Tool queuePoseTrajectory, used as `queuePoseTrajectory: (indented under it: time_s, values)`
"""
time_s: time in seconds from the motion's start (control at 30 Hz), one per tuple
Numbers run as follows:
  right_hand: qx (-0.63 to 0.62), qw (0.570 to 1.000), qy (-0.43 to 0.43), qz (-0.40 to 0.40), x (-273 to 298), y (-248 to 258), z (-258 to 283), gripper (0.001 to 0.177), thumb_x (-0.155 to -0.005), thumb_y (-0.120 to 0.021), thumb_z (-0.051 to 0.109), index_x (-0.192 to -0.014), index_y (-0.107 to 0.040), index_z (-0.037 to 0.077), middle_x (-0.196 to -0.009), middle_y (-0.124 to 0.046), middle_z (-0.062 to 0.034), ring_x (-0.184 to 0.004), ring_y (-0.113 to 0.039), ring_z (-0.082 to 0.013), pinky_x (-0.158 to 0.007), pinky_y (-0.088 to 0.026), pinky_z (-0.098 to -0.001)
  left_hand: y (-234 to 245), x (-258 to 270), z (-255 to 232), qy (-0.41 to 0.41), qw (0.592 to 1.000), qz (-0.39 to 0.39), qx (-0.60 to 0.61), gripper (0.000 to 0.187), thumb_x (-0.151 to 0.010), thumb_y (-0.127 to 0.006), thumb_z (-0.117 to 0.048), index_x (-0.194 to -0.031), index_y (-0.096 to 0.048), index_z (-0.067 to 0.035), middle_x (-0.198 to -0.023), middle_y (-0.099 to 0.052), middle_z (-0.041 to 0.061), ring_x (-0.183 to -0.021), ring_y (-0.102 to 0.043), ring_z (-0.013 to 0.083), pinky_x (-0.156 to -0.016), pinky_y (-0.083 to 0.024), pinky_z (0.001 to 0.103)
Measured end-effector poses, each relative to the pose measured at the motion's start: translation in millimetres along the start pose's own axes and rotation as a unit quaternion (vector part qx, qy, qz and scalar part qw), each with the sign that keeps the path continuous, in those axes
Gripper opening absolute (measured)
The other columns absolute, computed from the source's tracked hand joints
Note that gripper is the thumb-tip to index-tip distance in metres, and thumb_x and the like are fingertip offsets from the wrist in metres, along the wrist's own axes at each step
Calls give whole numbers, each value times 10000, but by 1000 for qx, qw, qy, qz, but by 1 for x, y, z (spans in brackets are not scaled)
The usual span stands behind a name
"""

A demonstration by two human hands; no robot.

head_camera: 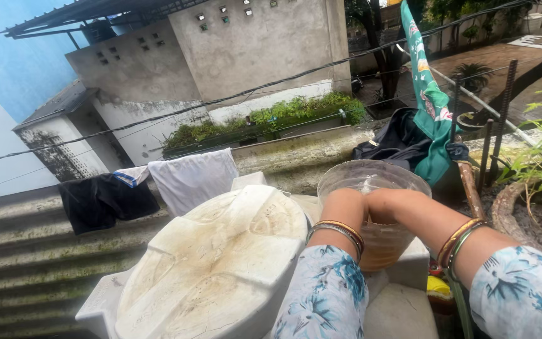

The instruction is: The person removes weeds from a potted plant by hand, pulling them out of the soil. They then pick up a plastic bottle and pour liquid onto the soil in the pot.

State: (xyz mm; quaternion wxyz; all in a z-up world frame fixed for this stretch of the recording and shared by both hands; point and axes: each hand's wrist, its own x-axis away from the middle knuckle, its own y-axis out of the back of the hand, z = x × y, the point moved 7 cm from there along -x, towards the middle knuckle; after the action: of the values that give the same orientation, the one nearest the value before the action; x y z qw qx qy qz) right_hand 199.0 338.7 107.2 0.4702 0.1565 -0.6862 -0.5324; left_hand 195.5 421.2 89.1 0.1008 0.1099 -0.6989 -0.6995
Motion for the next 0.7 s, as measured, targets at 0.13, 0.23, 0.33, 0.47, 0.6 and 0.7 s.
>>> queuePoseTrajectory:
  time_s: [0.13, 0.23, 0.33, 0.47, 0.6, 0.7]
  values:
    - [13, 1000, -4, -15, -2, 10, -1, 252, -717, -836, 163, -957, -773, 120, -982, -721, -103, -942, -711, -245, -817, -565, -378, 12, 5, 11, -2, 1000, -5, 1, 265, -949, -601, -173, -1124, -782, -94, -1187, -733, 172, -1096, -714, 344, -901, -579, 462]
    - [25, 999, -2, -33, -1, 8, -1, 227, -709, -838, 159, -926, -789, 114, -950, -733, -105, -919, -722, -245, -803, -570, -375, 18, 9, 10, -5, 1000, -3, 9, 264, -948, -606, -169, -1127, -783, -91, -1196, -731, 175, -1102, -714, 345, -900, -581, 464]
    - [50, 995, -10, -86, 5, 28, -9, 203, -701, -840, 156, -895, -805, 108, -918, -746, -106, -897, -734, -245, -789, -574, -373, 33, -9, 2, -15, 999, -26, 27, 264, -947, -610, -165, -1130, -783, -87, -1206, -728, 177, -1108, -714, 346, -900, -584, 466]
    - [57, 981, -3, -186, 16, 78, -6, 172, -690, -842, 151, -854, -826, 100, -876, -763, -109, -867, -750, -244, -770, -581, -370, 99, -4, 16, -1, 986, -106, 127, 243, -840, -700, -153, -1042, -795, -58, -1115, -748, 207, -1036, -744, 359, -863, -604, 462]
    - [-19, 963, 48, -266, 50, 142, 7, 166, -664, -806, 93, -827, -835, 102, -778, -768, -101, -750, -756, -225, -703, -594, -374, 172, 35, 36, 21, 972, -123, 197, 257, -727, -813, -214, -895, -787, -22, -945, -739, 240, -928, -752, 381, -829, -603, 460]
    - [-140, 956, 65, -249, 85, 150, 18, 198, -772, -792, 283, -835, -829, 99, -748, -786, -112, -713, -770, -214, -695, -602, -360, 194, 72, 60, 79, 936, -168, 300, 300, -780, -747, -333, -916, -809, -73, -962, -761, 199, -927, -741, 355, -842, -569, 463]
